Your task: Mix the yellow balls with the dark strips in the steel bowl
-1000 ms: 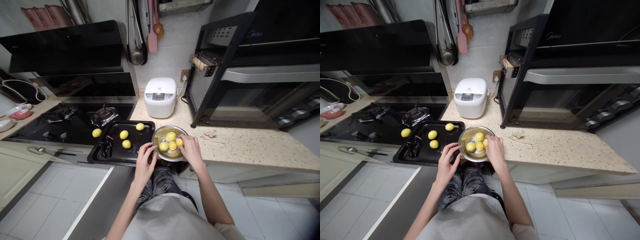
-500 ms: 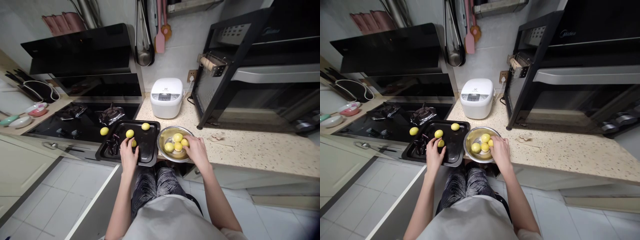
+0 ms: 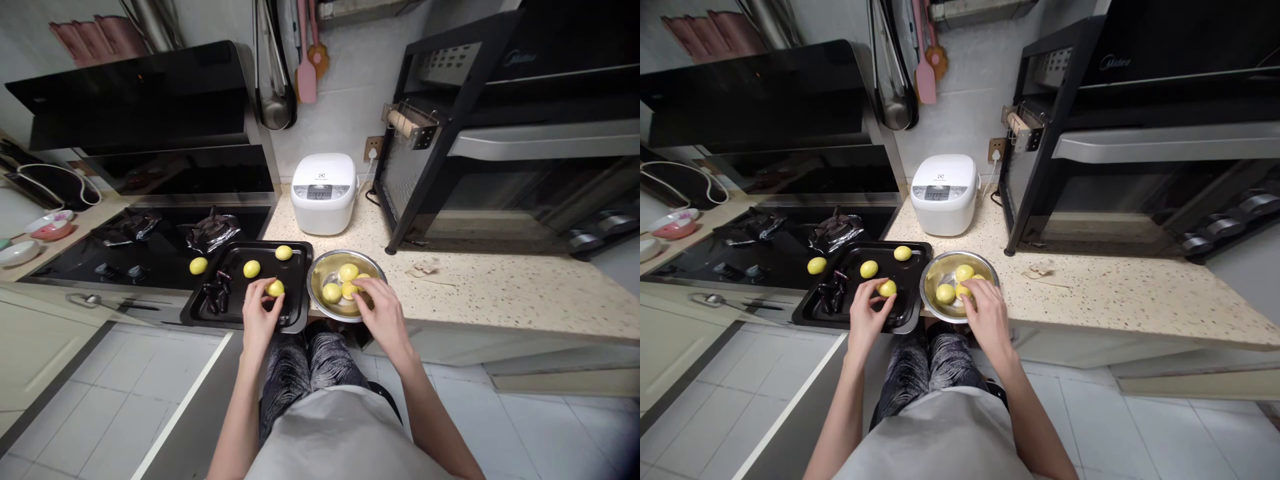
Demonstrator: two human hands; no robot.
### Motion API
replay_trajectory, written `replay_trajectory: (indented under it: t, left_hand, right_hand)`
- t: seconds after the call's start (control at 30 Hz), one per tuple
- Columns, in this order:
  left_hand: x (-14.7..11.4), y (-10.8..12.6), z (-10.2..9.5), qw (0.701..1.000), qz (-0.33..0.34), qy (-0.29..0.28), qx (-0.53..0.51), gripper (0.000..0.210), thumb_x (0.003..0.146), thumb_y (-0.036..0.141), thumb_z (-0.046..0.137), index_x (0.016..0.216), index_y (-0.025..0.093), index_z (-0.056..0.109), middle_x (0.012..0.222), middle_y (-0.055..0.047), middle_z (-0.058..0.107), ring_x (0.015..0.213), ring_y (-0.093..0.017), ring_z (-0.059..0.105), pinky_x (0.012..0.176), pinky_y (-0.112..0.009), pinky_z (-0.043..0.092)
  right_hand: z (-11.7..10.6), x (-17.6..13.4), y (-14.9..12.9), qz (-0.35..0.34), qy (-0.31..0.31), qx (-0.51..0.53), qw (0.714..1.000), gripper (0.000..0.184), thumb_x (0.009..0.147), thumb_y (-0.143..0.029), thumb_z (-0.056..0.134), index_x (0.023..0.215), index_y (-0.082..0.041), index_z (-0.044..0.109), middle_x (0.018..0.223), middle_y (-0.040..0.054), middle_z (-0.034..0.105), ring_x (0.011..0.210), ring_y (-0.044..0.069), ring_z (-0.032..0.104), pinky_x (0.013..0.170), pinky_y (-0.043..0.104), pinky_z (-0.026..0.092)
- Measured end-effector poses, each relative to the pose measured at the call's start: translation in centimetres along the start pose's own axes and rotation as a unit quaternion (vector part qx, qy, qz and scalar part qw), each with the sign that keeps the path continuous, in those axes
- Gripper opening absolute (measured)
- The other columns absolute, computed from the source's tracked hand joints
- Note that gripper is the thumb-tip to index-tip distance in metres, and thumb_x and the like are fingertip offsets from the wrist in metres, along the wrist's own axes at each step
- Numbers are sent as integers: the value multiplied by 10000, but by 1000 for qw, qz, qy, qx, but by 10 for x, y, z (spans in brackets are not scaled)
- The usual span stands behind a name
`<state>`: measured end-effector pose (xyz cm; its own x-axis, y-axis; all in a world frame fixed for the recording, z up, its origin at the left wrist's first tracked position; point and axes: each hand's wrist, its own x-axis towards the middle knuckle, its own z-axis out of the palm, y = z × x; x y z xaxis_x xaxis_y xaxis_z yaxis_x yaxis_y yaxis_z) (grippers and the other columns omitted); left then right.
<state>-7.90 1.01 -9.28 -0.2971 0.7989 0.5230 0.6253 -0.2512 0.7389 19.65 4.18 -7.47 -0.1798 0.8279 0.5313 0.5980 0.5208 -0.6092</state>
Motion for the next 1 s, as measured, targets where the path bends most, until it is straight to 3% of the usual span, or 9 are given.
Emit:
replay_trajectory:
  t: [0.17,0.3,0.7,0.87,1.0]
  left_hand:
    - [-15,50,19,993,4,-78,-93,254,947,306,705,1191,241,680,1217,-86,630,1108,-209,661,831,-290,631]
    - [-21,69,35,986,33,-115,-115,267,950,282,704,1210,236,671,1199,-95,643,1104,-214,659,840,-297,619]
    - [-30,81,54,979,43,-153,-128,257,978,296,687,1225,228,662,1184,-92,693,1083,-220,687,932,-339,585]
    - [-33,77,50,980,66,-154,-106,243,1007,263,631,1247,237,661,1234,-105,690,1176,-238,677,1041,-386,553]
    - [-33,73,46,984,68,-140,-84,226,1015,233,600,1227,240,679,1238,-102,691,1188,-237,674,1060,-388,540]
  right_hand:
    - [5,-10,-18,-19,-54,85,995,314,1004,-249,583,1307,-253,663,1308,99,720,1258,274,657,1098,469,534]
    - [6,-13,-26,-23,-71,104,992,398,1001,-259,591,1398,-285,616,1340,89,703,1279,267,655,1121,458,538]
    - [5,-14,-19,-12,-59,112,992,355,945,-180,575,1286,-254,640,1281,81,716,1233,248,675,1083,416,549]
    - [-3,-12,-1,46,-20,13,999,323,915,-232,599,1233,-212,652,1217,119,734,1129,290,703,986,431,555]
    - [-10,-11,11,56,-54,-108,991,273,911,-239,598,1168,-175,666,1118,134,763,1033,322,696,998,491,478]
